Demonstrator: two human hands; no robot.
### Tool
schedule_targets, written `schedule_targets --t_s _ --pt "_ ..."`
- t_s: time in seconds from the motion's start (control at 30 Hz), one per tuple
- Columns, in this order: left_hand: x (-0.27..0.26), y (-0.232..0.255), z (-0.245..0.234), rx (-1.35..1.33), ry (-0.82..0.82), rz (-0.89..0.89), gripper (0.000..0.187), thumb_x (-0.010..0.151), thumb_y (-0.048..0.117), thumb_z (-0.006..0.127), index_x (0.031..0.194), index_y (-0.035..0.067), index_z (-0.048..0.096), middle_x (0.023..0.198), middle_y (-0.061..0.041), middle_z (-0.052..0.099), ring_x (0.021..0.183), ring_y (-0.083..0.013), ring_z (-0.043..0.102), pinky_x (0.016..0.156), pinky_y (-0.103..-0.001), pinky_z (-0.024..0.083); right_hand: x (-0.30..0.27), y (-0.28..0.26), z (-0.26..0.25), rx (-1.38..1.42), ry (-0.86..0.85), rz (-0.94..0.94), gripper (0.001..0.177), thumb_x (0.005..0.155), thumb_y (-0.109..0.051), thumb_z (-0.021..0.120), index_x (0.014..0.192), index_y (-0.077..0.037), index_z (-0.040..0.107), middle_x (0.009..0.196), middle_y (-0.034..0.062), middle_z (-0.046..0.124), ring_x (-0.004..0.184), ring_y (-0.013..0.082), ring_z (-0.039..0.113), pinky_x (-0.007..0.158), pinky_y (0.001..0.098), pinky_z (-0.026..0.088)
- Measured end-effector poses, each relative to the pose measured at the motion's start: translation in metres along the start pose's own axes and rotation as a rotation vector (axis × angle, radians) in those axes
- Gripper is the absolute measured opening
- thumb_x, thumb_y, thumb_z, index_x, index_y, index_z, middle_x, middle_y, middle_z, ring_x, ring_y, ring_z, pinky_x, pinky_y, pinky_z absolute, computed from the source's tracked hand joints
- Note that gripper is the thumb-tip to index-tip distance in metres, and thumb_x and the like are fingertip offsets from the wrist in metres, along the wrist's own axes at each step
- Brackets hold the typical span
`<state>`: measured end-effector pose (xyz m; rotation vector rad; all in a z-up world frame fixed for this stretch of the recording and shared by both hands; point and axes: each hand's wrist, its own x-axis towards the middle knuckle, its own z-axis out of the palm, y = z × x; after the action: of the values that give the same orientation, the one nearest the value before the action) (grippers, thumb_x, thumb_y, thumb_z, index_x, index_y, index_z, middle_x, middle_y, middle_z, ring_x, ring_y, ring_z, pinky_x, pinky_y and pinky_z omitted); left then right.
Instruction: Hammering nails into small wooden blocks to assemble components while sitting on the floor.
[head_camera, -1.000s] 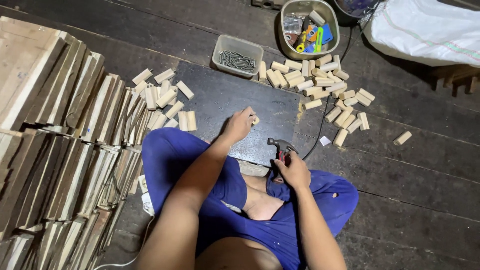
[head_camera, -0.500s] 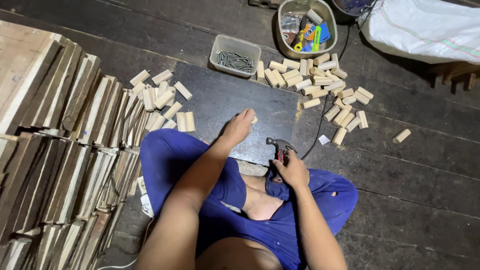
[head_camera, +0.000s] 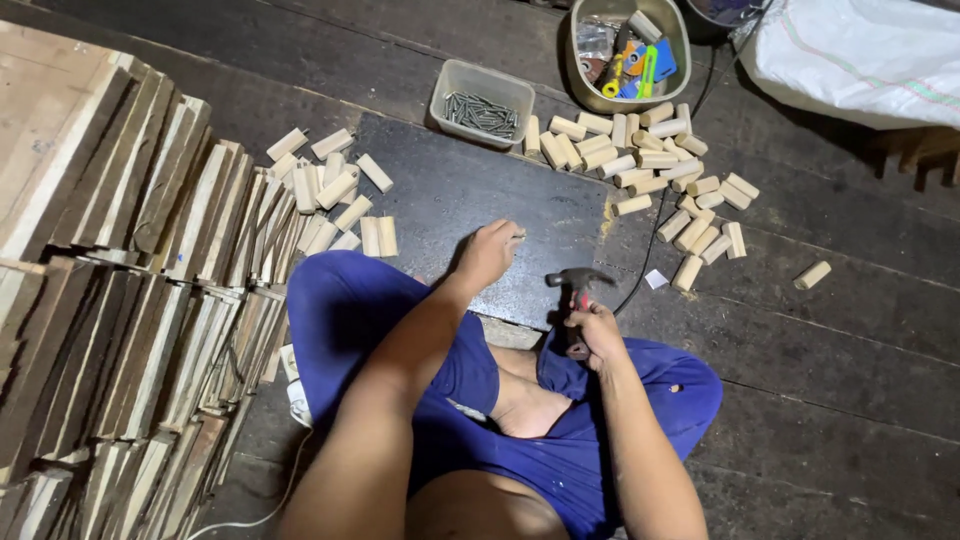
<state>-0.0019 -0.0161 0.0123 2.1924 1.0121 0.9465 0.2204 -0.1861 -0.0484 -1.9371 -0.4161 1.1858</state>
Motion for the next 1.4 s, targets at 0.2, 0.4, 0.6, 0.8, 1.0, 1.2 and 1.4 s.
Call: schedule_targets --t_s 0.2,0.4,0.6,0.8,1.0,1.2,1.4 --pt "-0.007 -0.002 0.006 -0.094 0.011 -0.116 0.007 0.099 0.021 0.063 0.101 0.016 0.066 0.086 -0.007 0.067 0.081 -0.0330 0.073 0.069 -0.041 0.061 -0.118 -0.128 0.034 0.217 -0.126 -0.012 0.048 0.093 -0.003 0.058 0.140 -0.008 0.048 0.083 0.0082 0.047 0.054 0.0190 0.059 0.047 0.0347 0.060" --pt "-0.003 -0.017 0.021 -0.181 0.028 -0.131 0.010 0.094 0.019 0.069 0.103 0.016 0.067 0.089 -0.011 0.071 0.088 -0.0366 0.074 0.073 -0.045 0.063 -0.135 -0.162 0.048 -0.272 -0.061 -0.377 0.068 0.093 -0.010 0.068 0.154 -0.014 0.037 0.097 0.0294 0.062 0.074 0.0407 0.063 0.061 0.0505 0.055" --pt "-0.002 -0.019 0.024 -0.239 0.016 -0.174 0.016 0.087 0.007 0.072 0.102 0.013 0.069 0.091 -0.013 0.074 0.091 -0.0368 0.074 0.077 -0.044 0.063 -0.142 -0.173 0.064 -0.583 0.005 -0.608 0.065 0.093 -0.009 0.068 0.152 -0.012 0.042 0.112 0.0359 0.068 0.103 0.0558 0.066 0.082 0.0633 0.054" --pt "0.000 -0.010 0.016 -0.197 -0.007 -0.217 0.017 0.084 0.003 0.070 0.100 0.010 0.068 0.088 -0.015 0.073 0.088 -0.0376 0.074 0.075 -0.045 0.063 -0.139 -0.178 0.063 -0.635 -0.018 -0.718 0.070 0.089 -0.009 0.070 0.153 -0.019 0.044 0.117 0.0311 0.069 0.103 0.0525 0.067 0.083 0.0618 0.055" --pt "0.004 0.005 -0.006 -0.179 -0.003 -0.201 0.016 0.082 0.000 0.069 0.095 0.007 0.064 0.085 -0.017 0.071 0.089 -0.0400 0.073 0.076 -0.047 0.062 -0.127 -0.169 0.064 -0.681 -0.054 -0.792 0.069 0.088 -0.005 0.068 0.153 -0.012 0.043 0.113 0.0337 0.069 0.100 0.0520 0.068 0.081 0.0630 0.057" --pt "0.002 -0.013 0.018 -0.208 0.015 -0.212 0.015 0.082 0.000 0.069 0.095 0.007 0.067 0.085 -0.018 0.073 0.087 -0.0412 0.074 0.075 -0.048 0.062 -0.119 -0.145 0.064 -0.592 0.022 -0.855 0.063 0.090 -0.006 0.069 0.149 -0.009 0.047 0.102 0.0299 0.071 0.092 0.0501 0.070 0.073 0.0585 0.057" --pt "-0.012 -0.020 0.036 -0.276 -0.037 -0.246 0.015 0.087 0.004 0.072 0.101 0.009 0.070 0.094 -0.016 0.077 0.095 -0.0376 0.074 0.084 -0.045 0.061 -0.108 -0.116 0.052 -0.560 0.150 -0.860 0.051 0.094 -0.012 0.069 0.141 -0.008 0.049 0.083 0.0235 0.067 0.079 0.0470 0.069 0.062 0.0555 0.052"
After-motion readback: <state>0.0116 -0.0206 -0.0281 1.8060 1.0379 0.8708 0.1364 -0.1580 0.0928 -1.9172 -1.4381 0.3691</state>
